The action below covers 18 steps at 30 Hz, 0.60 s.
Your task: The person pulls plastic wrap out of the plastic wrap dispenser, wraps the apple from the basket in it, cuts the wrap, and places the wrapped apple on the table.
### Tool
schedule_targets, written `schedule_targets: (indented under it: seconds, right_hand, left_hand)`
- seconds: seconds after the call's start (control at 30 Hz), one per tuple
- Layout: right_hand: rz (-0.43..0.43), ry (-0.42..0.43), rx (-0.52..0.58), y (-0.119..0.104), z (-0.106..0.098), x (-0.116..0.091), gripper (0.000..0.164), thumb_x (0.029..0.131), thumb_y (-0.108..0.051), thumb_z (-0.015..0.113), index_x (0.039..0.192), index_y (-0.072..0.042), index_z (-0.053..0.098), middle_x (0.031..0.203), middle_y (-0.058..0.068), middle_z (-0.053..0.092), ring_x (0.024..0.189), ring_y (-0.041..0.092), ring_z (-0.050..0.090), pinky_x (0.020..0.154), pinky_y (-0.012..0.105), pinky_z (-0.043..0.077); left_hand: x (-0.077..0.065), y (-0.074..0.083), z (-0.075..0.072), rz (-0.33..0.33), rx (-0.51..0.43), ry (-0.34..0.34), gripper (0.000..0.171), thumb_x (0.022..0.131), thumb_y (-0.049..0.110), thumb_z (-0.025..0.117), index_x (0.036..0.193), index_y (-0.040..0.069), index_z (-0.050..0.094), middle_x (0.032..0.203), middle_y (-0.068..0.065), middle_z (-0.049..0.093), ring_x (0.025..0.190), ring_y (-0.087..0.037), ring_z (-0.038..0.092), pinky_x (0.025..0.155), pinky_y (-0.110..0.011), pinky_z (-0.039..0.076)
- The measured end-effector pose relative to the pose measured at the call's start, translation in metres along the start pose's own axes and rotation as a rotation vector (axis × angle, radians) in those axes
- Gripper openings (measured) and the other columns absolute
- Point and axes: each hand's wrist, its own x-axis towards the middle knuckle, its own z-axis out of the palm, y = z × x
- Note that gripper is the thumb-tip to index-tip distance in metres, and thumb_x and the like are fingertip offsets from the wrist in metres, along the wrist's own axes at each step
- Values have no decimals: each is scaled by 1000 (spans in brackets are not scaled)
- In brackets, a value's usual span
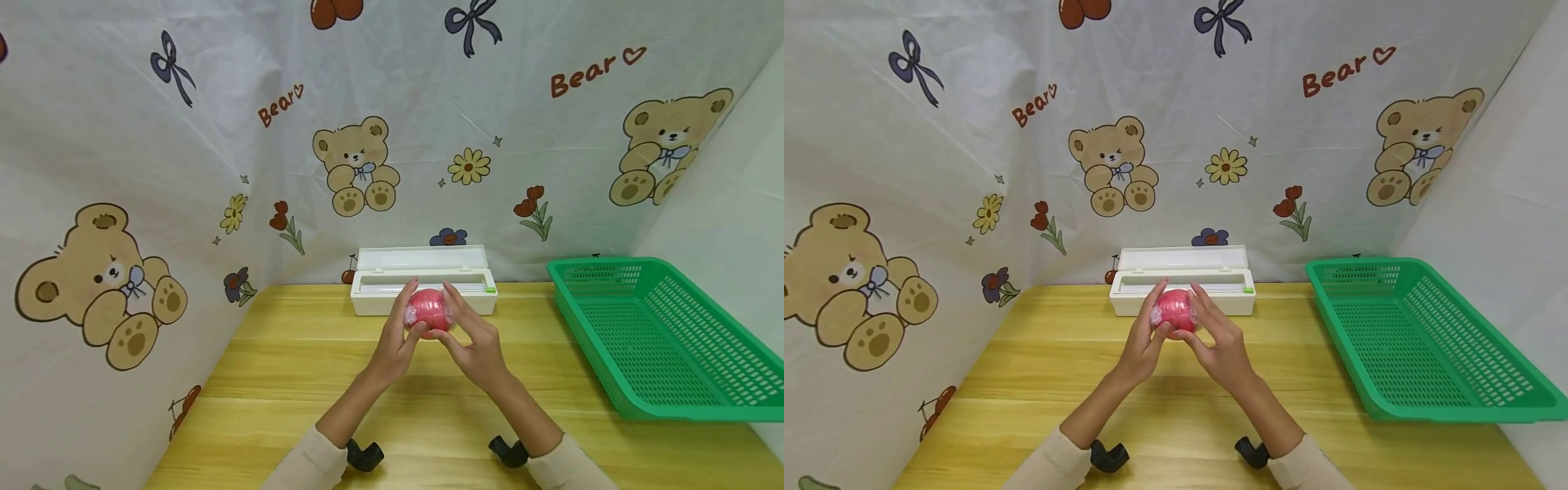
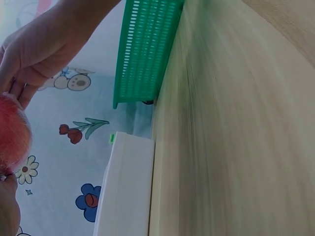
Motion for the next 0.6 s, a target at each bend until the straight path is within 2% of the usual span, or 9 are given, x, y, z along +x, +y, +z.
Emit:
schedule_targets:
  seconds: [0.13,0.37,0.6]
  right_hand:
    - [-46,16,-5,-1,1,1,58,97,-33,67,137,9,58,140,24,58,130,37,56,104,28,46]
    - [-74,43,-19,-1,1,0,52,95,-29,68,130,10,63,132,25,64,122,43,61,101,28,48]
    - [-40,11,-1,1,-4,1,56,92,-31,70,132,7,63,132,25,63,123,39,61,102,26,47]
  left_hand:
    - [0,2,0,-11,-9,-13,64,109,35,47,161,10,20,164,-5,28,138,-27,44,104,-41,51]
    - [-1,0,4,-26,-18,-48,63,109,36,46,160,9,23,158,-8,35,132,-25,49,101,-36,53]
    - [-1,-1,3,-9,-13,-48,60,109,37,46,160,13,24,156,-9,38,132,-24,49,102,-37,53]
